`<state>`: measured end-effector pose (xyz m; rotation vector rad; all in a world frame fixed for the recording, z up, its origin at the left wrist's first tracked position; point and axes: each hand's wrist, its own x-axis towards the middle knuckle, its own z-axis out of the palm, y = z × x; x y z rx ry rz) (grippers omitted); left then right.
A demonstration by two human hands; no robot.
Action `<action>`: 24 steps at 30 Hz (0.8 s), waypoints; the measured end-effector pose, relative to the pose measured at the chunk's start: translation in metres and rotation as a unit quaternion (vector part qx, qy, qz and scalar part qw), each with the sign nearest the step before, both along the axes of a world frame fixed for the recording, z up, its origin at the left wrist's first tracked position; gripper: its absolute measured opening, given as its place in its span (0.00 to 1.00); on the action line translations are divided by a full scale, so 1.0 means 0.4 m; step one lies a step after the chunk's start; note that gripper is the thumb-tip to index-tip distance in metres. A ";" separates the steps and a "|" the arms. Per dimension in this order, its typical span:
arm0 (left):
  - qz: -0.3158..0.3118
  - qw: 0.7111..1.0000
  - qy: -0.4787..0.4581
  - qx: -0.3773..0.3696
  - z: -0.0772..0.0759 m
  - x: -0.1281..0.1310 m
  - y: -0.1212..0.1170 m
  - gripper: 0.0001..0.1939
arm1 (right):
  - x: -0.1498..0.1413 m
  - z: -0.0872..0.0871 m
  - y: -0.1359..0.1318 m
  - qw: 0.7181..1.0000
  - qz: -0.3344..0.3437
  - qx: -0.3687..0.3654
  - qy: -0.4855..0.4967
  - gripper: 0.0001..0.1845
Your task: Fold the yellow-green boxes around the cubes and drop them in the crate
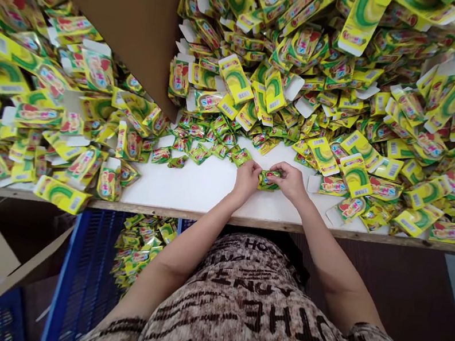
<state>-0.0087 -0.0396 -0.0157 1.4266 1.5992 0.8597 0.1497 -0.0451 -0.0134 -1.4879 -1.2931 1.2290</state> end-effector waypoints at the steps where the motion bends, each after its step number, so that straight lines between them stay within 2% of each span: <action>1: 0.017 0.999 -0.035 -0.016 -0.005 0.003 -0.003 0.08 | -0.006 -0.004 -0.003 1.000 -0.018 -0.002 -0.001 0.15; 3: 0.042 0.990 -0.120 -0.066 -0.012 0.009 -0.011 0.06 | -0.011 -0.012 -0.014 0.999 -0.037 0.005 -0.006 0.15; 6: 0.059 0.957 -0.246 -0.139 -0.004 0.011 -0.022 0.06 | -0.006 -0.015 -0.027 0.998 0.000 0.049 -0.029 0.11; 8: 0.043 0.944 -0.290 -0.153 0.014 0.007 -0.026 0.10 | 0.000 -0.014 -0.031 0.994 0.025 0.087 -0.052 0.09; 11: 0.000 0.934 -0.324 -0.149 0.042 -0.001 -0.028 0.23 | 0.006 -0.006 -0.033 0.989 -0.012 0.117 -0.088 0.16; 13: -0.012 0.928 -0.339 -0.153 0.053 -0.003 -0.027 0.27 | 0.012 0.002 -0.039 0.994 -0.020 0.081 -0.071 0.20; 15: -0.035 0.931 -0.330 -0.150 0.057 0.007 -0.021 0.24 | 0.026 0.013 -0.058 1.000 0.002 0.016 -0.014 0.20; 17: -0.094 0.955 -0.264 -0.099 0.063 0.032 -0.007 0.17 | 0.050 0.023 -0.093 0.999 -0.012 -0.025 0.036 0.20; 19: -0.173 0.975 -0.140 0.020 0.074 0.075 0.020 0.09 | 0.081 0.028 -0.141 0.996 -0.079 -0.017 0.027 0.20; 20: -0.218 0.969 -0.068 0.094 0.081 0.103 0.038 0.05 | 0.096 0.028 -0.167 0.994 -0.111 -0.006 -0.001 0.18; 21: -0.263 0.950 0.000 0.167 0.087 0.136 0.059 0.06 | 0.109 0.027 -0.192 0.990 -0.136 0.005 -0.037 0.17; 22: -0.307 0.922 0.058 0.230 0.092 0.171 0.081 0.12 | 0.120 0.026 -0.215 0.986 -0.151 0.012 -0.070 0.16; 24: -0.382 0.860 0.138 0.310 0.093 0.243 0.127 0.21 | 0.130 0.021 -0.250 0.982 -0.150 0.015 -0.113 0.14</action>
